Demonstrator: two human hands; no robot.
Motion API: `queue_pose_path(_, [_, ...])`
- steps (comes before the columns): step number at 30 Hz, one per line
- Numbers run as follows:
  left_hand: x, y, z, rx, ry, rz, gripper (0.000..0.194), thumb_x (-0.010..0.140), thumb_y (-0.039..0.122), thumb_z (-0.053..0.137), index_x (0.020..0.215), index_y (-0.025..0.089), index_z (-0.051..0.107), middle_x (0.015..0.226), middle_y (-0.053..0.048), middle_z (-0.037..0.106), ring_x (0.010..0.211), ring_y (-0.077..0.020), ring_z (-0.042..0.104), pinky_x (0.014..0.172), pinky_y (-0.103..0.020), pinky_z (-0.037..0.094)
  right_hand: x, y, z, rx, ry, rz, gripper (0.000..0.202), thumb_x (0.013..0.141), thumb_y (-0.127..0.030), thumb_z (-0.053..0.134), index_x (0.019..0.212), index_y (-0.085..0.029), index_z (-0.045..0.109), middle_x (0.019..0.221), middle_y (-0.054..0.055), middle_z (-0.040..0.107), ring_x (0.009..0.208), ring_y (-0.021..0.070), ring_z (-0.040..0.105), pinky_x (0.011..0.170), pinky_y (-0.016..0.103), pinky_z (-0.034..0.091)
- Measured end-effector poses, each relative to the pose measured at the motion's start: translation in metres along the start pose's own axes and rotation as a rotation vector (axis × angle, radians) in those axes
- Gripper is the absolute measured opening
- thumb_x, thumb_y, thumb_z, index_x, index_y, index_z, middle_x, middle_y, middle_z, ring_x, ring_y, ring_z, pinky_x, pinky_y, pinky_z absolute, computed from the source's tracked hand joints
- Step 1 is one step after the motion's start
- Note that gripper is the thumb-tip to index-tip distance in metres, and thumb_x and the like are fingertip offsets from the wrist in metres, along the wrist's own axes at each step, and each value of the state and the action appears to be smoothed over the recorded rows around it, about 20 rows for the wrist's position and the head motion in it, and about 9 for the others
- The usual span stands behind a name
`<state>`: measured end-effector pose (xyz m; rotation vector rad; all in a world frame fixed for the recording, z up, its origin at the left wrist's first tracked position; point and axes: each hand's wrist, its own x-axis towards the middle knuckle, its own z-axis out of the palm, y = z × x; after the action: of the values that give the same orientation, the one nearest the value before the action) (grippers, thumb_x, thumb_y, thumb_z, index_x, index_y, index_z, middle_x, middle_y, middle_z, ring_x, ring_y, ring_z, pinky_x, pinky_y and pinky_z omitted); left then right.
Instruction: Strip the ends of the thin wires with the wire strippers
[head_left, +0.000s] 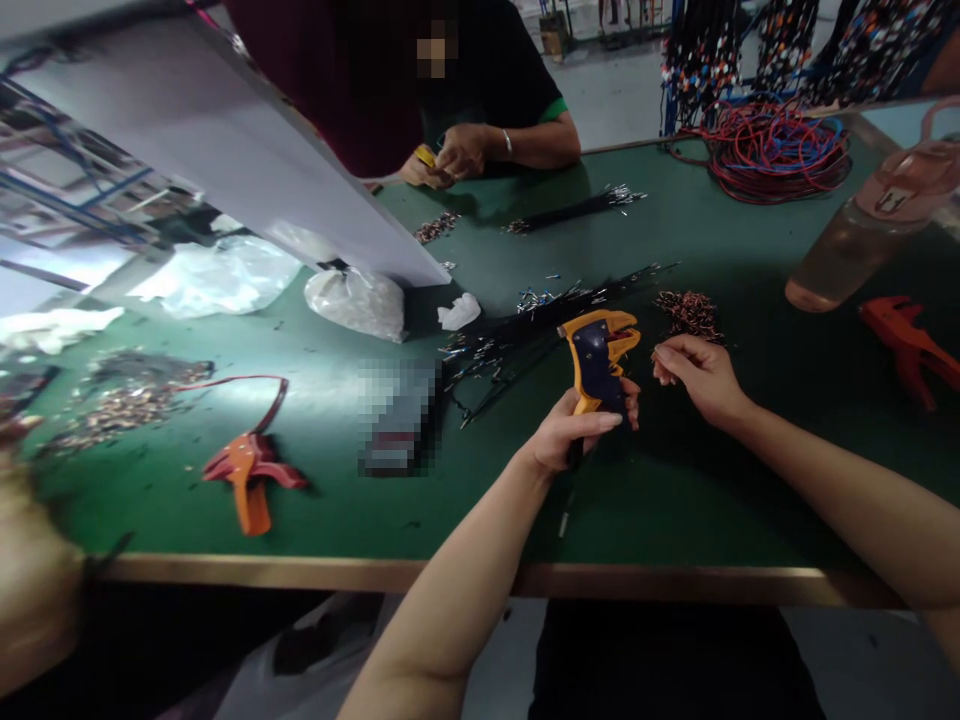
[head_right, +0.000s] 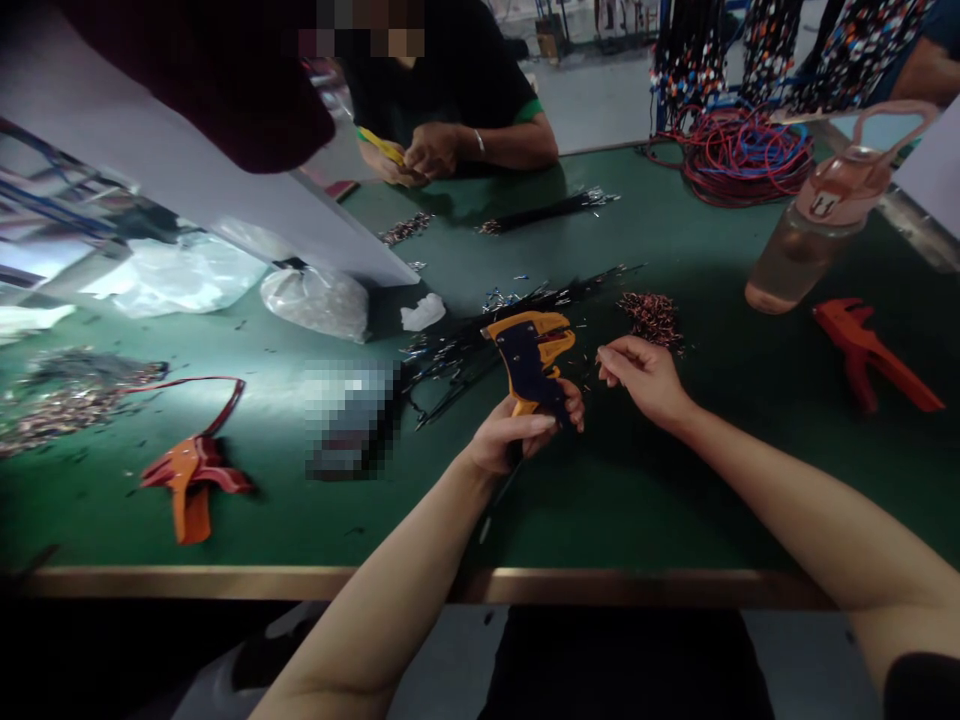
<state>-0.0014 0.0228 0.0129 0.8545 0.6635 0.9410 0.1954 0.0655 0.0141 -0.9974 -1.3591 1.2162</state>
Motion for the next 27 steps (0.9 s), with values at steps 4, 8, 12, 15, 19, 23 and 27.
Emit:
queue_pose_path(4, [-0.001,0.002,0.001,0.027,-0.017,0.01,0.042,0.061,0.032,0.086,0.098,0.016,0.075,0.088,-0.007,0.07,0.079,-0.0194,0.063,0.076,-0.035,0.052,0.0,0.0,0.0,0.003,-0.002,-0.032,0.034,0.081,-0.053,0.073,0.068,-0.022,0.066,0.058,-0.002,0.063,0.052,0.0114,0.055,0.057,0.028,0.049])
queue_pose_path(8, [0.0,-0.001,0.001,0.09,-0.031,-0.019,0.044,0.061,0.033,0.087,0.1,0.015,0.074,0.094,-0.009,0.071,0.08,-0.0197,0.063,0.079,-0.035,0.052,0.0,0.0,0.001,-0.005,0.001,-0.049,0.035,0.082,-0.053,0.072,0.069,-0.021,0.065,0.058,-0.003,0.062,0.051,0.0109,0.055,0.055,0.027,0.048])
queue_pose_path(12, [0.001,-0.005,0.001,0.13,0.002,0.02,0.04,0.065,0.032,0.086,0.099,0.016,0.072,0.085,-0.004,0.068,0.083,-0.0195,0.063,0.083,-0.035,0.051,0.001,0.002,-0.001,-0.037,-0.013,-0.061,0.037,0.083,-0.054,0.07,0.069,-0.021,0.063,0.058,-0.003,0.062,0.052,0.0108,0.055,0.056,0.027,0.048])
queue_pose_path(15, [0.003,-0.007,0.001,0.115,0.026,0.072,0.037,0.066,0.032,0.085,0.096,0.016,0.07,0.085,-0.004,0.066,0.083,-0.019,0.062,0.082,-0.035,0.051,0.001,0.004,-0.002,-0.052,-0.009,-0.075,0.036,0.085,-0.053,0.069,0.069,-0.021,0.062,0.058,-0.003,0.062,0.053,0.011,0.055,0.057,0.028,0.049])
queue_pose_path(19, [0.004,-0.007,0.002,0.055,0.039,0.093,0.039,0.064,0.029,0.084,0.098,0.016,0.069,0.085,-0.003,0.064,0.084,-0.0194,0.062,0.083,-0.036,0.052,0.001,0.006,-0.002,-0.056,-0.003,-0.099,0.036,0.086,-0.053,0.068,0.069,-0.022,0.062,0.058,-0.003,0.061,0.052,0.0112,0.055,0.056,0.028,0.049])
queue_pose_path(23, [0.002,-0.007,0.006,0.05,0.008,0.12,0.039,0.064,0.026,0.084,0.098,0.016,0.068,0.083,-0.003,0.063,0.083,-0.0191,0.061,0.083,-0.037,0.053,0.004,0.011,-0.003,-0.068,0.036,-0.081,0.038,0.085,-0.056,0.067,0.068,-0.022,0.06,0.056,-0.004,0.059,0.051,0.0112,0.053,0.055,0.028,0.046])
queue_pose_path(27, [0.001,-0.007,0.006,0.044,-0.041,0.181,0.034,0.066,0.027,0.083,0.094,0.017,0.067,0.081,-0.002,0.061,0.08,-0.0188,0.06,0.08,-0.038,0.053,0.013,0.017,-0.012,-0.076,0.195,-0.065,0.044,0.085,-0.062,0.066,0.067,-0.023,0.056,0.053,-0.005,0.053,0.049,0.0102,0.049,0.052,0.027,0.042])
